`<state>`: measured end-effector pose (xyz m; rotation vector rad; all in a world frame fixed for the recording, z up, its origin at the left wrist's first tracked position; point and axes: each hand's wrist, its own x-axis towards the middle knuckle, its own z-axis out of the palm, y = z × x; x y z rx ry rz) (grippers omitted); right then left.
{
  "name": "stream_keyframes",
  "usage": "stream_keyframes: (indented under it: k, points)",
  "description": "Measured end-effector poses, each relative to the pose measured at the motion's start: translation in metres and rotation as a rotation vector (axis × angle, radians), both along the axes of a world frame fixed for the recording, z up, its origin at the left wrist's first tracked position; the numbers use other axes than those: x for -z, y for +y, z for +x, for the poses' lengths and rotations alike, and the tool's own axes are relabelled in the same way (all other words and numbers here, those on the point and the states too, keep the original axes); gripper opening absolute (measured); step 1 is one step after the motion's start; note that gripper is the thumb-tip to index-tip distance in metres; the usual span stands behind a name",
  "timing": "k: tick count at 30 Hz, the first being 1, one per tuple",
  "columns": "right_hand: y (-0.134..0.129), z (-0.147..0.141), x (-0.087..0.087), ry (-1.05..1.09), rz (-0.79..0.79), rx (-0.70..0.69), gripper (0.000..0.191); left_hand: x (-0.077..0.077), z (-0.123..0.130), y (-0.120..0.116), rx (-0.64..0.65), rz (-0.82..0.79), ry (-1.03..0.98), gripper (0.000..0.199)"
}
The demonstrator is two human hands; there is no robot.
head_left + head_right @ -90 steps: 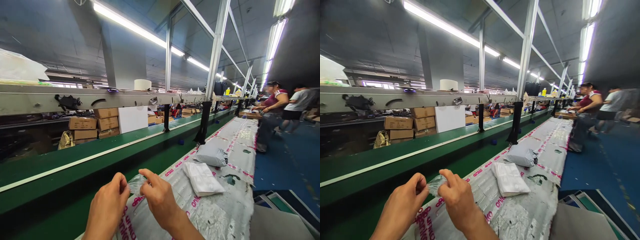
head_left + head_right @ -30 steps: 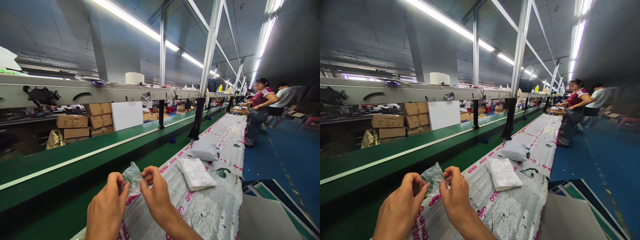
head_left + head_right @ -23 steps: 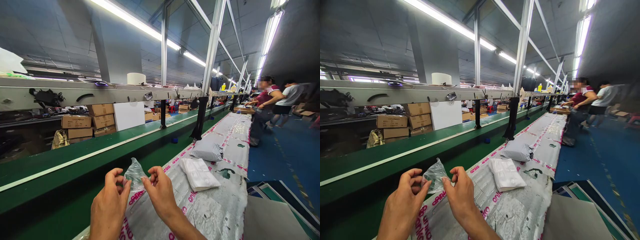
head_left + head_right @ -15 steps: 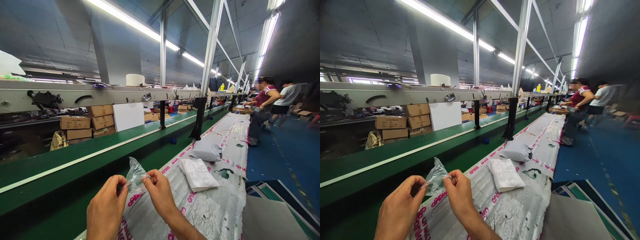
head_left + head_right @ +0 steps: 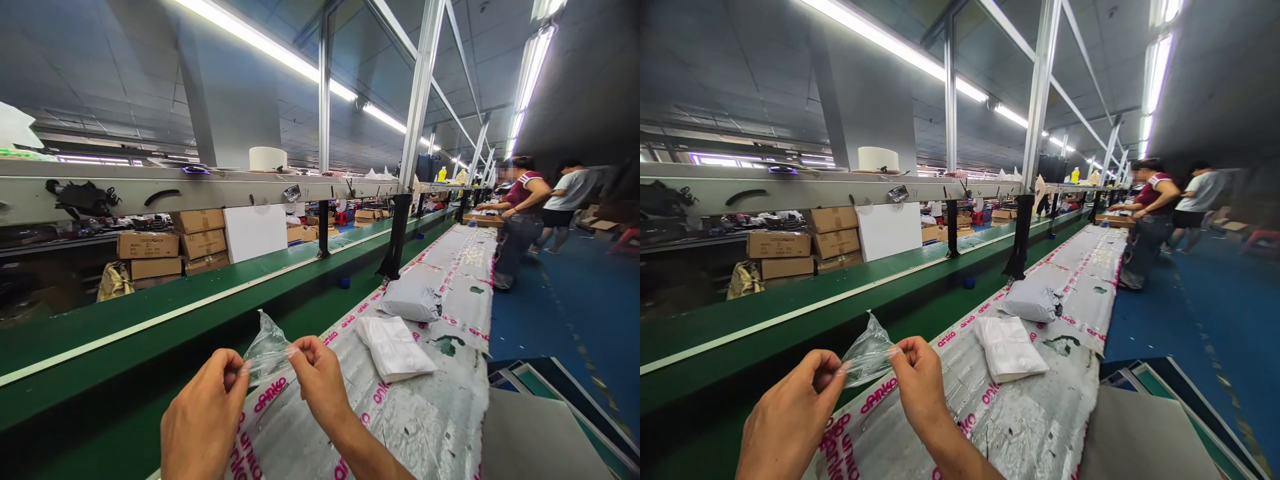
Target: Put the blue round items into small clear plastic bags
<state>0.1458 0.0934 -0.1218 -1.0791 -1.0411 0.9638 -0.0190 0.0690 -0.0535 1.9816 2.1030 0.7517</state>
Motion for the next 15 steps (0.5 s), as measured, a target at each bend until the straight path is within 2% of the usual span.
stream_keyframes:
  k: [2,4,11,13,15]
  points:
    - [0.001,-0.001,0.000,0.006,-0.004,-0.008,0.038,0.001,-0.002,0.002,-0.001,-0.009,-0.011,0.038]
    - [0.001,-0.001,-0.001,0.030,-0.006,-0.037,0.041,0.002,-0.003,0.005,0.020,-0.019,-0.107,0.041]
    - [0.000,-0.002,-0.003,0.176,-0.036,-0.190,0.051,0.014,-0.005,0.015,0.148,-0.161,-0.801,0.067]
    - [0.000,-0.001,-0.003,0.201,-0.044,-0.209,0.050,0.013,-0.005,0.014,0.156,-0.196,-0.924,0.072]
    - [0.000,0.000,-0.003,0.216,-0.051,-0.221,0.049,0.008,-0.004,0.010,0.170,-0.217,-0.964,0.070]
